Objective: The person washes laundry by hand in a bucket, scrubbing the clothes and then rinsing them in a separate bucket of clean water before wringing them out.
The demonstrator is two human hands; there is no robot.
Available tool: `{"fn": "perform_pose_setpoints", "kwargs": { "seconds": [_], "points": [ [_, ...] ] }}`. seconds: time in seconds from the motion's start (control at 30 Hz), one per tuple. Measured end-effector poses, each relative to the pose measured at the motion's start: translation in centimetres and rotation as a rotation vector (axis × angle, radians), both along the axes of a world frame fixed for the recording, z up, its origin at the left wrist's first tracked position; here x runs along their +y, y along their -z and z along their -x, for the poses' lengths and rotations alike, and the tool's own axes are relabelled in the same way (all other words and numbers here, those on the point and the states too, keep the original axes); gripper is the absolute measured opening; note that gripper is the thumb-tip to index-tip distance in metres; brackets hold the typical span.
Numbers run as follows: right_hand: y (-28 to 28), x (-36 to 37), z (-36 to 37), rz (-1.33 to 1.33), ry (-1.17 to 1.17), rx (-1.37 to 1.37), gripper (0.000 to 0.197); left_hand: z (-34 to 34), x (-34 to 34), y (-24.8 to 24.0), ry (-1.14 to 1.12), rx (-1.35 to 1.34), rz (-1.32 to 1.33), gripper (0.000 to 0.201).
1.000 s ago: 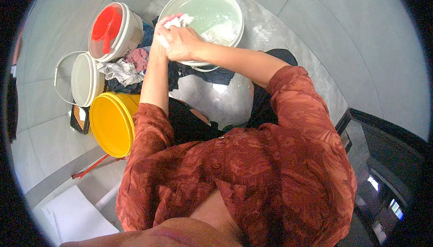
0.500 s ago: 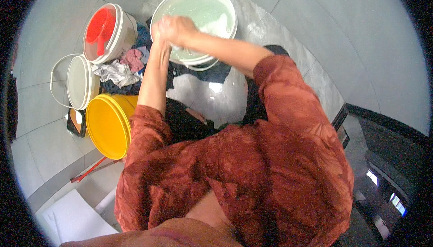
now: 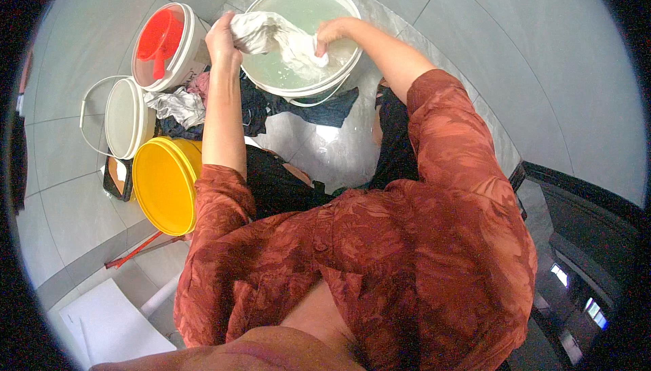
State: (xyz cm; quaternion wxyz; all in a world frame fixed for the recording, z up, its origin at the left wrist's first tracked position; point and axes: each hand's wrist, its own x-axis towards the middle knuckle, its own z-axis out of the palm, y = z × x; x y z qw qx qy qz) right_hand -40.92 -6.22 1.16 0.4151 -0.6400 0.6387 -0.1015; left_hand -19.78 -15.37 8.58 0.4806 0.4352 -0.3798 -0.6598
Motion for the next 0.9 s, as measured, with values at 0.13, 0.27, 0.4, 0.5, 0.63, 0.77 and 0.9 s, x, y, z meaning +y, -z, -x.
{"fn": "perform_pose_setpoints", "kwargs": {
  "seconds": [0.13,0.27,0.4,0.5,0.63,0.77,0.9],
  "points": [
    [-1.1,-1.3,-1.7,-0.086,0.016,0.297,0.032,-0.3,-0.8,3.5,0.241,-0.785,0.345,0.029],
    [-0.4,-1.6,0.3,-0.022,0.256,-0.047,0.026,2.2,4.2,3.8,0.35,-1.268,0.945,0.062],
    [-4.2,-2.1,-1.2,-0.023,0.54,-0.515,0.026,3.7,7.4,3.6,0.561,-0.842,0.665,0.063],
    [-5.1,-2.6,-1.4,0.066,0.555,-0.739,0.027,3.6,5.1,3.9,0.567,-0.599,0.243,0.049],
    [-5.4,-2.9,0.7,0.107,0.419,-0.245,0.038,2.3,2.0,6.1,0.258,-0.115,-0.334,0.034],
    [-5.1,-0.2,-1.0,-0.245,0.337,0.043,0.034,1.1,1.3,6.7,0.172,0.149,-0.543,0.04],
    [-1.8,-0.7,-2.1,-0.199,0.469,-0.3,0.022,1.8,1.2,6.5,0.254,0.267,-0.598,0.04]
  ]
}}
